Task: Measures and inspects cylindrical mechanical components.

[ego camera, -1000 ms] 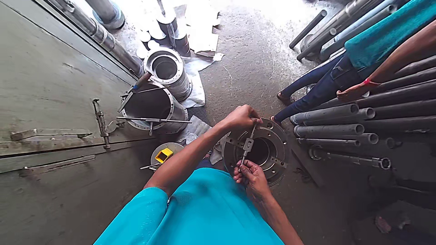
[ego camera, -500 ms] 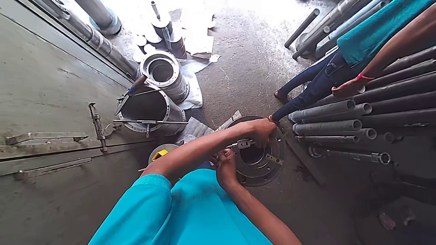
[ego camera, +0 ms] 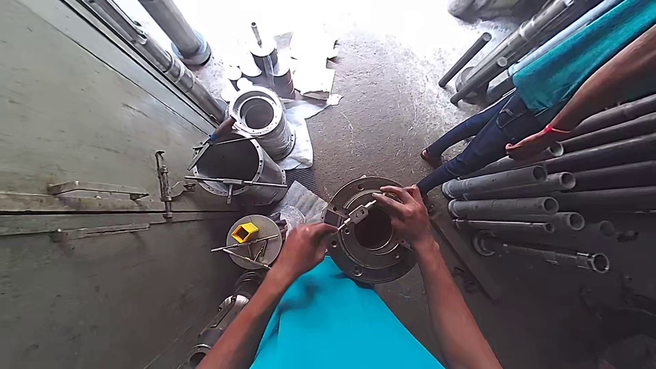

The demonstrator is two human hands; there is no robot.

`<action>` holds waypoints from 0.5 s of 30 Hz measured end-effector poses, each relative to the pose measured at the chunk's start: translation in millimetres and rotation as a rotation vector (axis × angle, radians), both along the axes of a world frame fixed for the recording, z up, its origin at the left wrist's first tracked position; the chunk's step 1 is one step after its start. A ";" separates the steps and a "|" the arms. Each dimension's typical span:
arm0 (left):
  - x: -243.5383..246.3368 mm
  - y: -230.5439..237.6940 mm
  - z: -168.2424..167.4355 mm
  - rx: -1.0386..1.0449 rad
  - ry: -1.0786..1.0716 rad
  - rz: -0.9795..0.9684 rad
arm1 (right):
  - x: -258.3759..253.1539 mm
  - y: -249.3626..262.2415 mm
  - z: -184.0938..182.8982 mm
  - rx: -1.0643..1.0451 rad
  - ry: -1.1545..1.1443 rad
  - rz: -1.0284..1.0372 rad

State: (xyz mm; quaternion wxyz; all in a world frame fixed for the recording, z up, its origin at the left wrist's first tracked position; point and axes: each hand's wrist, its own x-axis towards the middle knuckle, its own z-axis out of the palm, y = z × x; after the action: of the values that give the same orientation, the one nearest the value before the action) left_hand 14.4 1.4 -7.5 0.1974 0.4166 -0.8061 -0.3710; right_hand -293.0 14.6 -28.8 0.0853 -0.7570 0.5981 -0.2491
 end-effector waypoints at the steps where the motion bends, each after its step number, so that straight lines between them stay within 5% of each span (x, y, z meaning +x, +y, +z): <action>1: -9.3 15.2 1.5 0.001 -0.013 0.035 | 0.1 -12.8 -1.6 -0.003 0.012 0.047; 8: -25.2 48.5 -4.8 -0.092 -0.034 0.224 | -9.0 -41.9 7.9 0.021 0.054 0.277; 15: -11.5 11.1 -25.1 -0.254 0.017 0.298 | -5.1 21.0 9.9 0.082 0.097 0.092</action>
State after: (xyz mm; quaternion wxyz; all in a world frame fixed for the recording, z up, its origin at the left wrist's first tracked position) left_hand 2.9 12.5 -32.7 0.3082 0.5000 -0.7739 -0.2367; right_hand -298.2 35.6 -18.9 0.0985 -0.7906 0.5760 -0.1831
